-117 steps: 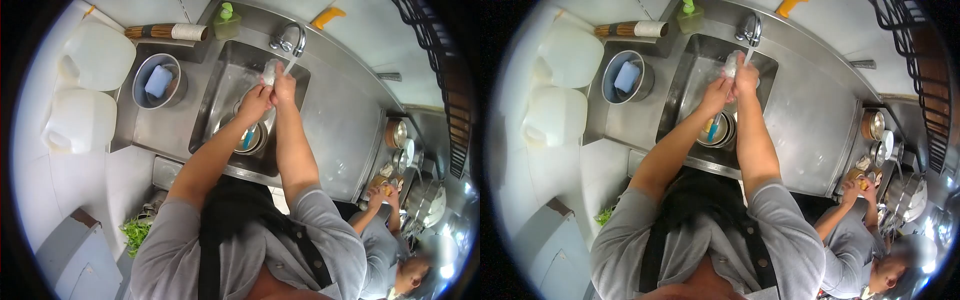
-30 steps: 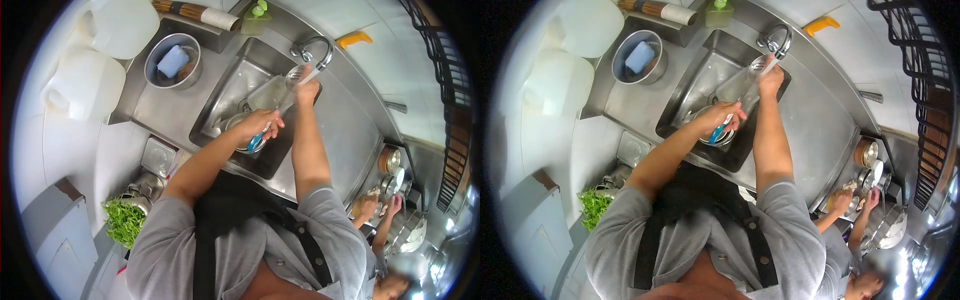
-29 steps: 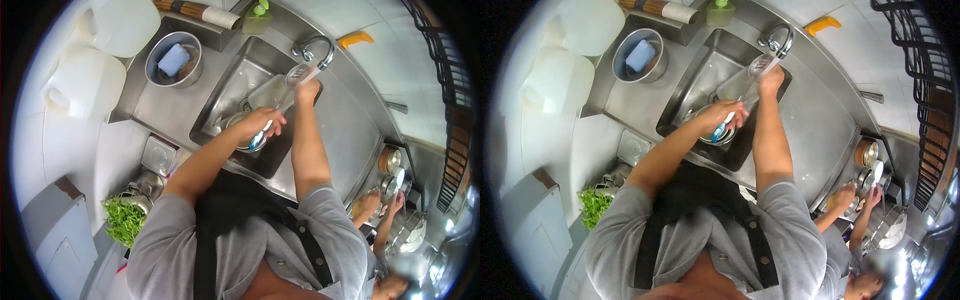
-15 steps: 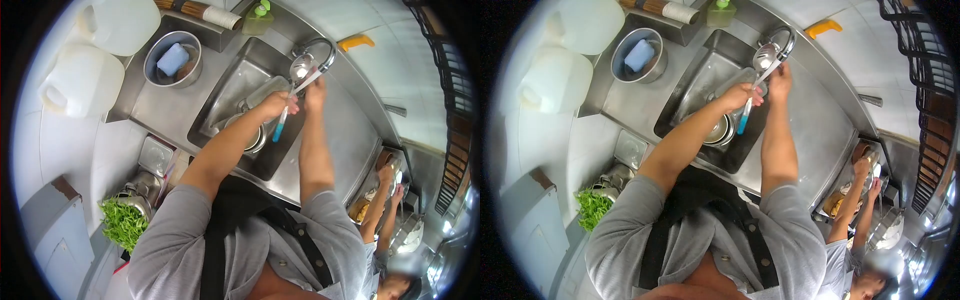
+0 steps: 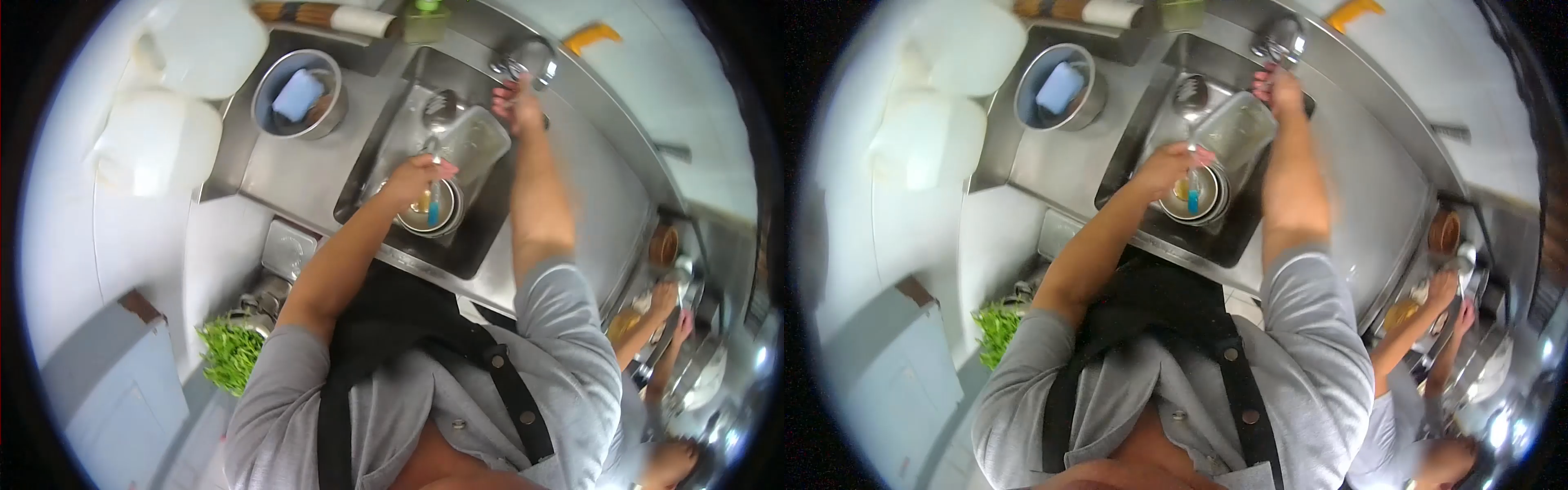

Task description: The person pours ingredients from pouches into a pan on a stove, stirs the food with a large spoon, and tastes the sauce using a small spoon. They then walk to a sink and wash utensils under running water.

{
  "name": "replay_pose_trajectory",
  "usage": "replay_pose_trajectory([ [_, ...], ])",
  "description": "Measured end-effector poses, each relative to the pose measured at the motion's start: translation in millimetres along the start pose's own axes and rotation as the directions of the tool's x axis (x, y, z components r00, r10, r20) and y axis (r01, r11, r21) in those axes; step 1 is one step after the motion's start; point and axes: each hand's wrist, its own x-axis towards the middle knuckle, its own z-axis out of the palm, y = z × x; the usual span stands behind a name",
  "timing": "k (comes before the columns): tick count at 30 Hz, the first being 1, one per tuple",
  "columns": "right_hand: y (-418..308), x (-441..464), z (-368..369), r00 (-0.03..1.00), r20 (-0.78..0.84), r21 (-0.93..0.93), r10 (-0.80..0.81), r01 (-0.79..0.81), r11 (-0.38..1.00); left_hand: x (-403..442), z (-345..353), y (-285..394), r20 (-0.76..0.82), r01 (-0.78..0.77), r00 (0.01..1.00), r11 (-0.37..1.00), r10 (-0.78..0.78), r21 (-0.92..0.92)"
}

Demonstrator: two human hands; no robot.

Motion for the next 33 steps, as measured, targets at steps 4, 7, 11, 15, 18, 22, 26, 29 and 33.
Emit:
replay_pose_trajectory([
  [4,93.0,-132.5,24.3,0.914,0.242,-0.538,-0.326,0.406,0.739,-23.9,7.6,18.6,-0.089,-0.107,0.989,0.990,0.116,0.096],
  [7,107.8,-265.1,68.6,0.936,0.234,-0.549,-0.262,0.350,0.759,-34.5,-1.2,8.2,-0.029,-0.056,0.998,0.998,0.056,-0.009],
  [11,68.0,-343.1,69.3,0.949,0.188,-0.645,-0.252,0.313,0.697,-78.6,12.0,8.8,0.211,-0.019,0.977,0.998,0.004,0.068],
  [15,83.8,-405.6,97.1,0.848,-0.121,-0.653,-0.515,0.323,0.685,-101.9,-17.0,-1.0,0.239,0.014,0.967,0.959,-0.085,0.282],
  [18,93.5,-441.3,87.9,0.931,-0.241,-0.747,-0.276,0.004,0.665,-110.4,-41.0,-9.9,0.218,-0.180,0.976,0.649,0.022,0.739],
  [22,93.1,-519.7,76.9,0.922,-0.340,-0.561,-0.188,-0.038,0.827,-104.8,-61.4,-10.0,0.437,-0.478,0.876,0.256,0.203,0.840],
  [26,155.0,-557.1,42.0,0.809,-0.438,-0.582,-0.393,0.078,0.810,-168.6,12.8,0.9,0.677,-0.693,0.717,0.073,0.163,0.717],
  [29,189.2,-630.1,25.5,0.755,-0.563,-0.528,-0.337,-0.015,0.849,-183.2,49.5,-35.3,0.797,-0.795,0.602,0.119,0.034,0.595],
  [33,286.5,-714.4,16.9,0.618,-0.749,-0.398,-0.239,-0.132,0.908,-211.9,112.0,-85.3,0.786,-0.847,0.463,0.058,-0.410,0.529],
])
